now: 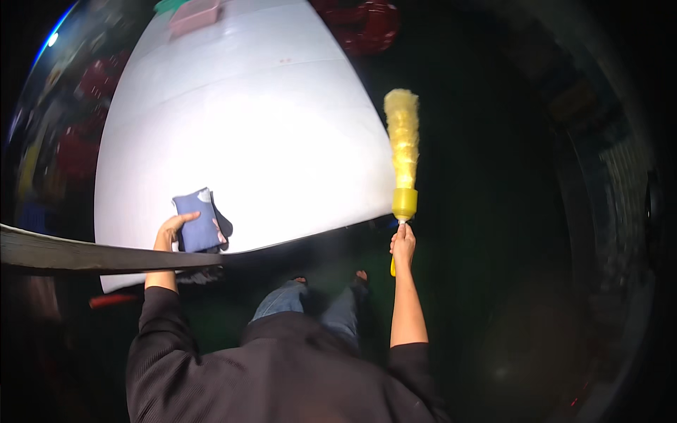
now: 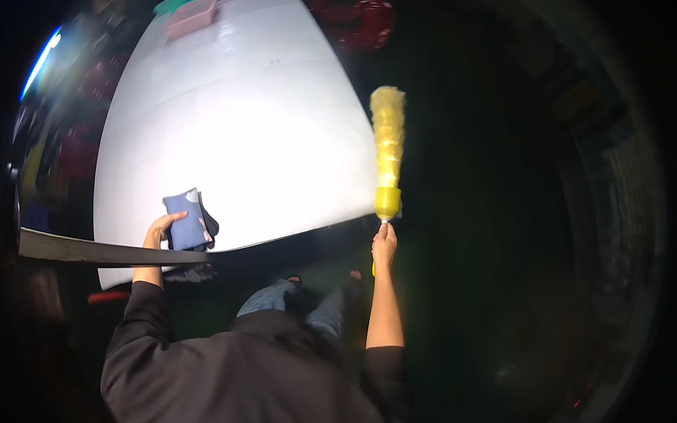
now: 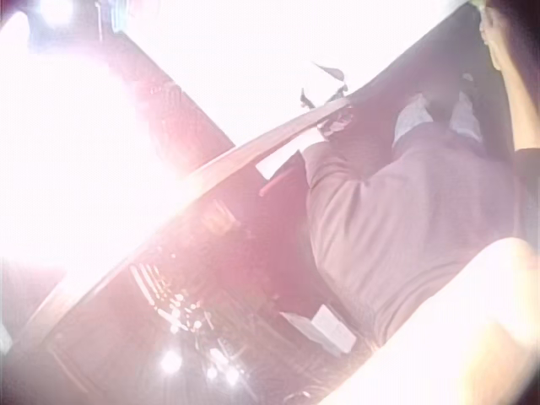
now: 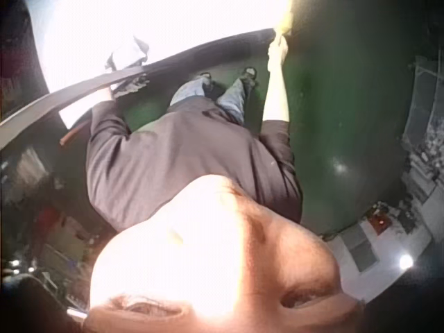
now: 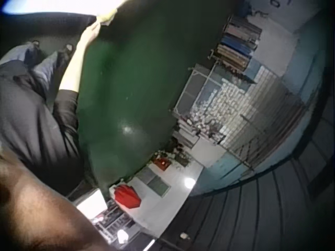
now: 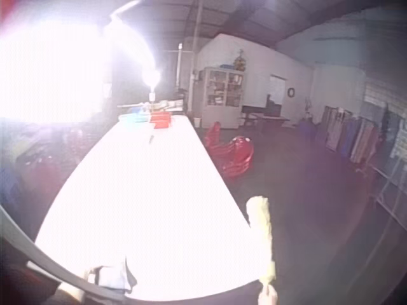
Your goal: The person moves a red plastic chair and places it under a table. They then use a yellow duster to wipe the surfaces of several tables, moving items like plastic baskets and a red tray aside to reach the work. The person continues dusting multiple tables in the room.
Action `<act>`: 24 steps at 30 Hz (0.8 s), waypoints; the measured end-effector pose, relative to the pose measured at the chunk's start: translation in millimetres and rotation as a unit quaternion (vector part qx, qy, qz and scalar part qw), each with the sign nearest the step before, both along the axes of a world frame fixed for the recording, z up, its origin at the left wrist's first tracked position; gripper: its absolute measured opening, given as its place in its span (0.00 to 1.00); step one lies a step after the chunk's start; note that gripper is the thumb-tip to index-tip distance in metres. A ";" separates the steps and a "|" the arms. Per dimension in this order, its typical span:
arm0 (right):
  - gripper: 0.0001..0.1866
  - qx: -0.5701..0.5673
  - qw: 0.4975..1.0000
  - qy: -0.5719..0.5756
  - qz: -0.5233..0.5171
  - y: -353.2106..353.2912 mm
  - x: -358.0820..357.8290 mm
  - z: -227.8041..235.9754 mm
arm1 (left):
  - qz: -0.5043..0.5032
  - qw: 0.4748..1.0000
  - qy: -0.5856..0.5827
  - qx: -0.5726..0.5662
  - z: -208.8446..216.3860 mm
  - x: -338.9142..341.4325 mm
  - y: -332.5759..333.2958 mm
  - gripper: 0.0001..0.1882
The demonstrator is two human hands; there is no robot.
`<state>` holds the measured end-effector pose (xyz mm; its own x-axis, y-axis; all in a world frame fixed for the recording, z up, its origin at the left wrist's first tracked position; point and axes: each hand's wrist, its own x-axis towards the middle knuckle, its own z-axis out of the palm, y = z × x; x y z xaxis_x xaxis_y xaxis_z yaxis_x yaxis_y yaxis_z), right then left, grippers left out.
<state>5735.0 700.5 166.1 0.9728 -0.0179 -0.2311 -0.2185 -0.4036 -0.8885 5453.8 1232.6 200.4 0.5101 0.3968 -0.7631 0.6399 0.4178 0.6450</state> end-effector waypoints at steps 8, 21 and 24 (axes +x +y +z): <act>0.18 -0.261 0.915 0.017 0.307 149.5 214.1 11.7 | 0.568 0.798 -0.080 0.187 62.1 -88.1 -74.1 0.32; 0.20 -0.280 0.471 -0.215 0.808 462.6 148.5 77.4 | 0.737 0.645 0.047 0.195 48.3 -125.5 -182.6 0.50; 0.19 -0.307 0.482 -0.151 0.807 415.9 210.0 89.3 | 0.772 0.612 0.067 0.159 18.9 -113.4 -204.0 0.49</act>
<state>5944.9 1116.3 255.4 -0.1768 0.8435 -0.5072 0.9213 -0.0395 -0.3869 5340.4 1028.6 219.3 -0.7186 0.4663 -0.5159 -0.3022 0.4587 0.8356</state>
